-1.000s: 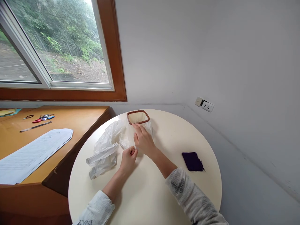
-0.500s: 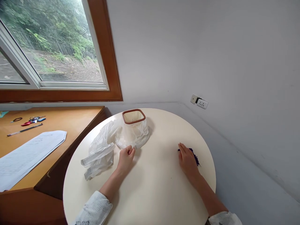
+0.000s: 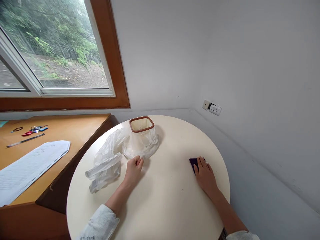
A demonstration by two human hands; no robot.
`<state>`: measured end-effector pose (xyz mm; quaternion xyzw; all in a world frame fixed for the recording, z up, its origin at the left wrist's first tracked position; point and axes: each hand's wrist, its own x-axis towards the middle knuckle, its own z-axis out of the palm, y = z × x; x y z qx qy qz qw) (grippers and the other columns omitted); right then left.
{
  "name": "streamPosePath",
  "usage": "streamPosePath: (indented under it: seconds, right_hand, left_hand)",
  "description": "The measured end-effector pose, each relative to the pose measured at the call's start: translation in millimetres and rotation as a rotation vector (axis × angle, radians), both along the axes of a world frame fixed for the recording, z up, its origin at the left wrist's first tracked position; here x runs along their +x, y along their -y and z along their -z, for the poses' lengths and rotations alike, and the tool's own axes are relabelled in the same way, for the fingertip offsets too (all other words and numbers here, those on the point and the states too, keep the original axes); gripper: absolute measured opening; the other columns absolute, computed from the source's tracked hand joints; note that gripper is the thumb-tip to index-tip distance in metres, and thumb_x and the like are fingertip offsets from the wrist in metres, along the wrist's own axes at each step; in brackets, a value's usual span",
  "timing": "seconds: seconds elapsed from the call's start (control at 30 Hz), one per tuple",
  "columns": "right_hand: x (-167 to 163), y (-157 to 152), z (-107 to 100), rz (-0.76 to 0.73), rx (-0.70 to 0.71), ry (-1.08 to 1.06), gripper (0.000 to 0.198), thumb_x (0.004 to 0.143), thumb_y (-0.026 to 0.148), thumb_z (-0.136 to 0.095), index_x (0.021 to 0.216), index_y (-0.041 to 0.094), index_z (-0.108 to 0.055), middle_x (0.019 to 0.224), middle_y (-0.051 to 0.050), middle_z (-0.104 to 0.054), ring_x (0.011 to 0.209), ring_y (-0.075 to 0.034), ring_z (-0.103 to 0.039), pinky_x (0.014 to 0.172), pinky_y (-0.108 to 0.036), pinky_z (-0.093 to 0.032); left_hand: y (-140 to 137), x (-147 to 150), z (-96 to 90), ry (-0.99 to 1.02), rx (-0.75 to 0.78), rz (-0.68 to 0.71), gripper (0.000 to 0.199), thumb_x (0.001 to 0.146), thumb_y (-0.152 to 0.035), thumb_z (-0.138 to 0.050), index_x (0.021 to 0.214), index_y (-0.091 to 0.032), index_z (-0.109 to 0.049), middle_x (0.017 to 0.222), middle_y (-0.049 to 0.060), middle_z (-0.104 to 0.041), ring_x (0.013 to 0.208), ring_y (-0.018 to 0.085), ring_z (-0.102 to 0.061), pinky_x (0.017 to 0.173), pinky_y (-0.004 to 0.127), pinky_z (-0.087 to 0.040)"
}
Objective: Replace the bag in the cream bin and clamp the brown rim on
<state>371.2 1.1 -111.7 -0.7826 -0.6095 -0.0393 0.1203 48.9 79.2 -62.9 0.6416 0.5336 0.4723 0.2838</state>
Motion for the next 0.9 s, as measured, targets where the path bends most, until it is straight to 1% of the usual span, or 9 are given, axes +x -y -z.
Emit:
streamPosePath:
  seconds: [0.07, 0.2, 0.3, 0.63, 0.9]
  right_hand:
    - [-3, 1, -5, 0.004, -0.060, 0.005, 0.064, 0.088, 0.045, -0.015, 0.138, 0.008, -0.028, 0.144, -0.008, -0.029, 0.132, -0.021, -0.026, 0.108, -0.040, -0.023]
    - [-12, 5, -18, -0.003, -0.170, -0.019, 0.071, 0.086, 0.057, -0.013, 0.142, 0.014, -0.014, 0.148, -0.006, -0.017, 0.136, -0.022, -0.013, 0.110, -0.043, -0.015]
    - [-19, 6, -25, -0.006, -0.214, -0.026, 0.073, 0.085, 0.061, -0.012, 0.143, 0.015, -0.010, 0.149, -0.007, -0.012, 0.136, -0.021, -0.008, 0.110, -0.043, -0.011]
    - [-37, 1, -23, -0.074, -0.193, -0.019, 0.071, 0.086, 0.060, -0.012, 0.143, 0.018, -0.009, 0.149, -0.007, -0.011, 0.137, -0.021, -0.007, 0.110, -0.043, -0.010]
    - [-62, -5, -31, -0.194, -0.214, -0.021, 0.069, 0.087, 0.058, -0.012, 0.142, 0.018, -0.009, 0.149, -0.006, -0.008, 0.137, -0.020, -0.004, 0.111, -0.042, -0.007]
  left_hand:
    - [0, 0, -0.5, 0.005, -0.004, 0.002, 0.031, 0.072, -0.022, -0.041, 0.056, -0.020, -0.015, 0.053, -0.007, -0.014, 0.052, 0.009, -0.017, 0.049, 0.023, -0.015]
    - [2, 2, 0.1, 0.016, -0.013, 0.011, 0.030, 0.071, -0.020, -0.041, 0.056, -0.020, -0.014, 0.052, -0.007, -0.015, 0.052, 0.008, -0.016, 0.049, 0.023, -0.015]
    - [2, 5, 1.7, 0.014, -0.019, 0.026, 0.030, 0.069, -0.017, -0.040, 0.056, -0.020, -0.014, 0.051, -0.007, -0.015, 0.052, 0.008, -0.016, 0.048, 0.023, -0.015]
    - [2, 6, 1.6, 0.009, -0.017, 0.025, 0.029, 0.067, -0.014, -0.040, 0.055, -0.020, -0.015, 0.051, -0.007, -0.015, 0.051, 0.008, -0.016, 0.048, 0.023, -0.014]
    - [1, 6, 1.3, 0.000, -0.019, 0.024, 0.029, 0.068, -0.013, -0.040, 0.055, -0.020, -0.014, 0.051, -0.007, -0.015, 0.051, 0.008, -0.016, 0.048, 0.024, -0.014]
